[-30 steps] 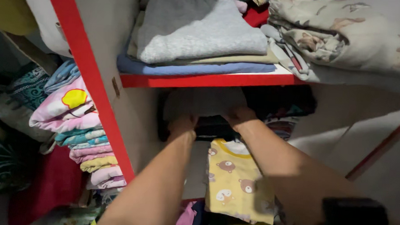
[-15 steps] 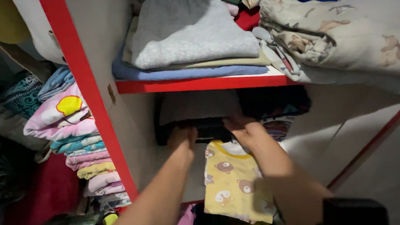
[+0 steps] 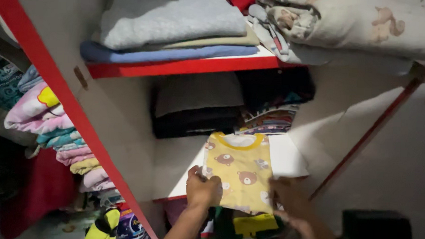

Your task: The person folds various garments including shirts, pants, and baby clothes by hand and places them into a red-framed wardrobe. The person repeatedly picks up items from a pile on the floor, folds them, and stacks them on shelves.

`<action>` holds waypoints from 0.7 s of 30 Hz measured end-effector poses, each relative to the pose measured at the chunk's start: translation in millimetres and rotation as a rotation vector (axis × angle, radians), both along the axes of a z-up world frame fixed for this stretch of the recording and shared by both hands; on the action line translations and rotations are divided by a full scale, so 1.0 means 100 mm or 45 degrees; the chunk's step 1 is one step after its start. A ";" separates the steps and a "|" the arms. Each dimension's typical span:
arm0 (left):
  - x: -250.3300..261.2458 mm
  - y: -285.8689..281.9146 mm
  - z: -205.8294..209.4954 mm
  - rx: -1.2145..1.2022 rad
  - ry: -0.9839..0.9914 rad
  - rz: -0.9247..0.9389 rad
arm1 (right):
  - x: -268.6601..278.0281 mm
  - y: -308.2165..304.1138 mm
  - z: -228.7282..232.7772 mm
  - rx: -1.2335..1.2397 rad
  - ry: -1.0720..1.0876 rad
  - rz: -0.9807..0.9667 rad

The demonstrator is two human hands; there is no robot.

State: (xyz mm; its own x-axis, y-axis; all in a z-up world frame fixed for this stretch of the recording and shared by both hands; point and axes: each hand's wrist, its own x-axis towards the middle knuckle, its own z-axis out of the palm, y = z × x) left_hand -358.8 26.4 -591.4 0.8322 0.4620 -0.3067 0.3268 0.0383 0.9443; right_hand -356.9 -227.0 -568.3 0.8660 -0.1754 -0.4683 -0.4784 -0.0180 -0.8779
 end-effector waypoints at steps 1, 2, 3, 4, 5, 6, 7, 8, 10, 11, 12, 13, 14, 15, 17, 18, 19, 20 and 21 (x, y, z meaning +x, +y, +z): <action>-0.02 -0.03 0.02 0.079 0.025 -0.002 | -0.03 0.08 -0.02 0.022 0.119 0.010; -0.05 -0.06 0.04 0.188 0.013 0.026 | -0.07 0.12 -0.04 0.034 0.181 0.013; -0.08 -0.08 0.05 0.300 0.002 0.057 | -0.07 0.17 -0.06 0.041 0.196 0.019; -0.11 -0.10 0.06 0.414 -0.009 0.086 | -0.08 0.18 -0.09 0.038 0.200 0.019; -0.15 -0.12 0.06 0.346 0.035 0.089 | -0.09 0.18 -0.12 0.062 0.104 0.040; -0.20 -0.14 0.06 0.278 0.077 0.092 | -0.09 0.15 -0.14 0.086 0.007 0.061; -0.23 -0.14 0.05 0.210 0.118 0.095 | -0.08 0.12 -0.16 0.110 -0.092 0.080; -0.26 -0.13 0.05 0.062 0.166 0.116 | -0.06 0.08 -0.16 -0.005 -0.320 0.271; -0.29 -0.12 0.00 -0.240 0.259 0.149 | 0.01 0.01 -0.15 -0.238 -0.770 0.653; -0.28 -0.10 -0.02 -0.459 0.216 0.131 | 0.06 0.00 -0.12 0.019 -0.597 0.534; -0.26 -0.08 -0.05 -0.679 0.168 0.110 | 0.14 0.02 -0.07 0.272 -0.419 0.413; -0.25 -0.06 -0.09 -0.897 0.119 0.088 | 0.23 0.07 -0.02 0.520 -0.233 0.288; -0.24 -0.04 -0.13 -1.025 0.135 0.103 | 0.33 0.12 0.05 0.764 -0.041 0.160; -0.22 -0.04 -0.17 -1.153 0.149 0.115 | 0.44 0.16 0.14 1.002 0.151 0.028; -0.18 -0.06 -0.26 -1.300 0.178 0.201 | 0.55 0.20 0.29 1.227 0.348 -0.046; -0.15 -0.07 -0.31 -1.318 0.192 0.275 | 0.59 0.23 0.36 1.220 0.347 0.015; -0.13 -0.07 -0.36 -1.336 0.206 0.349 | 0.62 0.26 0.42 1.211 0.345 0.076; -0.12 -0.09 -0.42 -1.361 0.186 0.385 | 0.65 0.30 0.47 1.165 0.353 0.091; -0.13 -0.11 -0.50 -1.385 0.168 0.418 | 0.67 0.34 0.51 1.120 0.359 0.103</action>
State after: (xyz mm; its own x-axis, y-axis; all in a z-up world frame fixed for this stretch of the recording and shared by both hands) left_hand -371.7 15.1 -641.5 0.6517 0.0874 -0.7534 0.2441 0.9163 0.3175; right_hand -289.6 -193.4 -517.8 0.6937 0.3989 -0.5997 -0.7028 0.5569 -0.4426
